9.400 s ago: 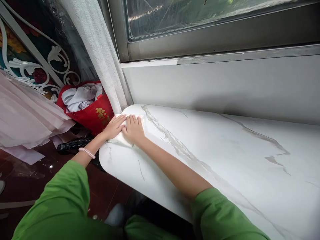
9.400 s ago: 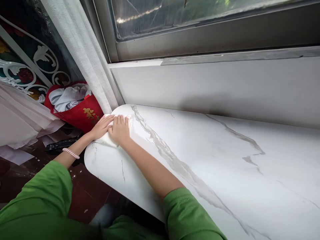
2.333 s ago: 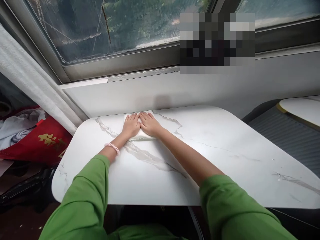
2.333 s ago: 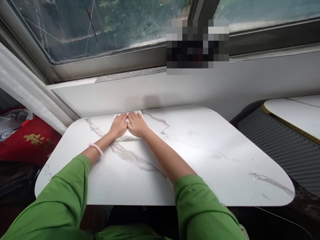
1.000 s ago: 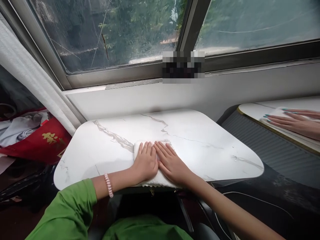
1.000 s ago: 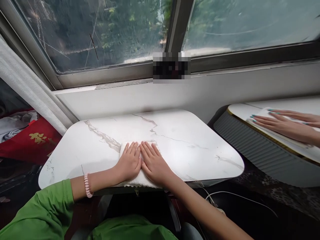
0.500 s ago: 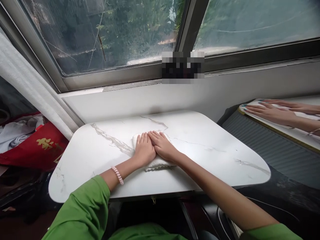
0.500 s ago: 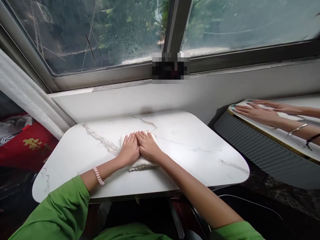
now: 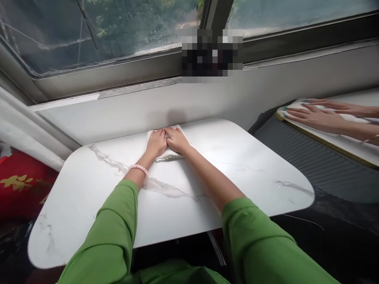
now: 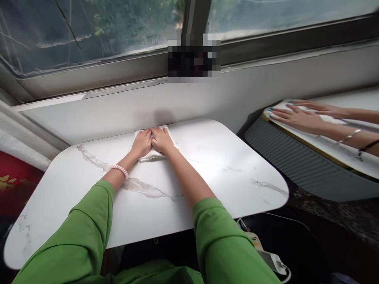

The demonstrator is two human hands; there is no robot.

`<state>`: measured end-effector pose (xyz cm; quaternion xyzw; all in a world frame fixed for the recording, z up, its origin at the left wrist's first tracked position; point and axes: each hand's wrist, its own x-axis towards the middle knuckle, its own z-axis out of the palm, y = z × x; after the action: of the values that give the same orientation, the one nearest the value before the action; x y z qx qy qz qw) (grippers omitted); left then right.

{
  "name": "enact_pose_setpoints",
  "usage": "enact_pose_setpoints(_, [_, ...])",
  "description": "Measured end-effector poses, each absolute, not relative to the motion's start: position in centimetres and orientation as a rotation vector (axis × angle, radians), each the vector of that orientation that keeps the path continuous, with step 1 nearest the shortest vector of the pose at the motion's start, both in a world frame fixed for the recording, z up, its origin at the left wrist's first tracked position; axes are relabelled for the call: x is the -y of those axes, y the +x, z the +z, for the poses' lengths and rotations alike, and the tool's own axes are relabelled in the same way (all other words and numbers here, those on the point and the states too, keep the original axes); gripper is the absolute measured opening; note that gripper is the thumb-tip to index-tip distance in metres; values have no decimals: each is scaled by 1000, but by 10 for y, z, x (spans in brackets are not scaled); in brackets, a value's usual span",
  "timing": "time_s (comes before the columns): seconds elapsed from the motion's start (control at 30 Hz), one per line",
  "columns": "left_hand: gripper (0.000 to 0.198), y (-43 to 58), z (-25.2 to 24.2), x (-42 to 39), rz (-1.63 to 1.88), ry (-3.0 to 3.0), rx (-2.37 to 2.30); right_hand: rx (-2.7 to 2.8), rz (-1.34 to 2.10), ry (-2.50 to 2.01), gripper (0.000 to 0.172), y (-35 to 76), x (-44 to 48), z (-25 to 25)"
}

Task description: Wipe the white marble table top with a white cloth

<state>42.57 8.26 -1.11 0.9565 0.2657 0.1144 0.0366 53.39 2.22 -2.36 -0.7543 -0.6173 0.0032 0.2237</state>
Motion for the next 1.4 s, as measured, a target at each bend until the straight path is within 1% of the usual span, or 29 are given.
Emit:
enact_pose_setpoints(0.2, [45, 438, -14, -95, 418, 2937, -851, 1722, 8, -2026, 55, 549, -34, -20])
enact_pose_setpoints(0.4, [46, 433, -13, -83, 392, 2950, -923, 1732, 28, -2069, 58, 542, -23, -18])
enact_pose_setpoints(0.6, [48, 416, -11, -43, 365, 2976, -946, 1813, 37, -2121, 61, 528, 16, -13])
enact_pose_setpoints(1.1, [53, 367, -13, 85, 334, 2960, -841, 1936, -1, -2012, 64, 491, 153, -22])
enact_pose_setpoints(1.23, [53, 365, -11, 104, 283, 2942, -790, 1895, 40, -2004, 62, 490, 176, -25])
enact_pose_setpoints(1.4, [53, 366, -8, 108, 249, 2901, -758, 1835, 57, -1958, 60, 496, 183, -30])
